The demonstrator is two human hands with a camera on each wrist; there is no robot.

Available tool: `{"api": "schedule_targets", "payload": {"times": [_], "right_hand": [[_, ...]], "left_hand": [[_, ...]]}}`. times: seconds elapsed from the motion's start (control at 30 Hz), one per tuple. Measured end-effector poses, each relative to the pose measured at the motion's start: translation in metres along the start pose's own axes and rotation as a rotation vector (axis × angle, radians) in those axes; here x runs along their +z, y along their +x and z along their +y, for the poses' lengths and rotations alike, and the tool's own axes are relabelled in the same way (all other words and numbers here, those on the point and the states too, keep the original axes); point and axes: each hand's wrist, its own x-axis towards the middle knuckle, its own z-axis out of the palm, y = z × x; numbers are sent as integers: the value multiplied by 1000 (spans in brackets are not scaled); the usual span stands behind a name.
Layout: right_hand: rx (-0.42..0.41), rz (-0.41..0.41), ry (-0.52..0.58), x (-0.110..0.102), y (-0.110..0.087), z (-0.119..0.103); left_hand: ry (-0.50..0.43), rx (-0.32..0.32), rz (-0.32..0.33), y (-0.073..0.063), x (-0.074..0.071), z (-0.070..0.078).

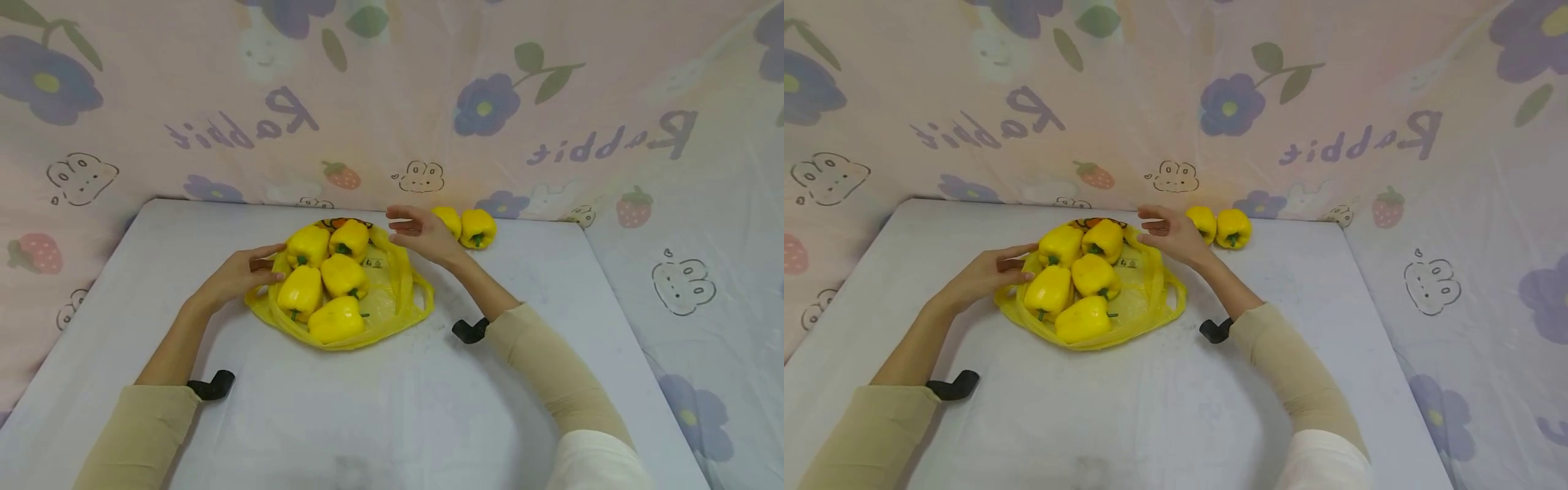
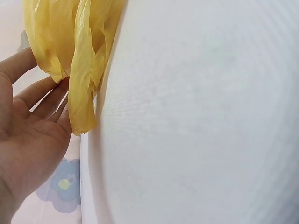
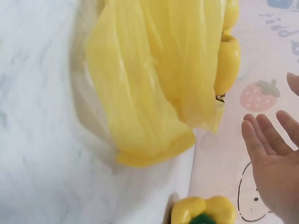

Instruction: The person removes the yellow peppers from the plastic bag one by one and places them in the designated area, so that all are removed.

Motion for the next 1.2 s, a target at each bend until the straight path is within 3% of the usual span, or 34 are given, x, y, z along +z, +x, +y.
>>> {"api": "schedule_targets", "payload": {"times": [0.37, 0.67, 1.2], "right_hand": [[67, -22, -89, 28, 10, 9], [141, -33, -136, 37, 20, 16], [271, 37, -234, 60, 29, 8]], "left_hand": [[3, 1, -4, -3, 1, -5], [-5, -9, -8, 0, -1, -3], [-4, 6, -2, 1, -2, -1]]}}
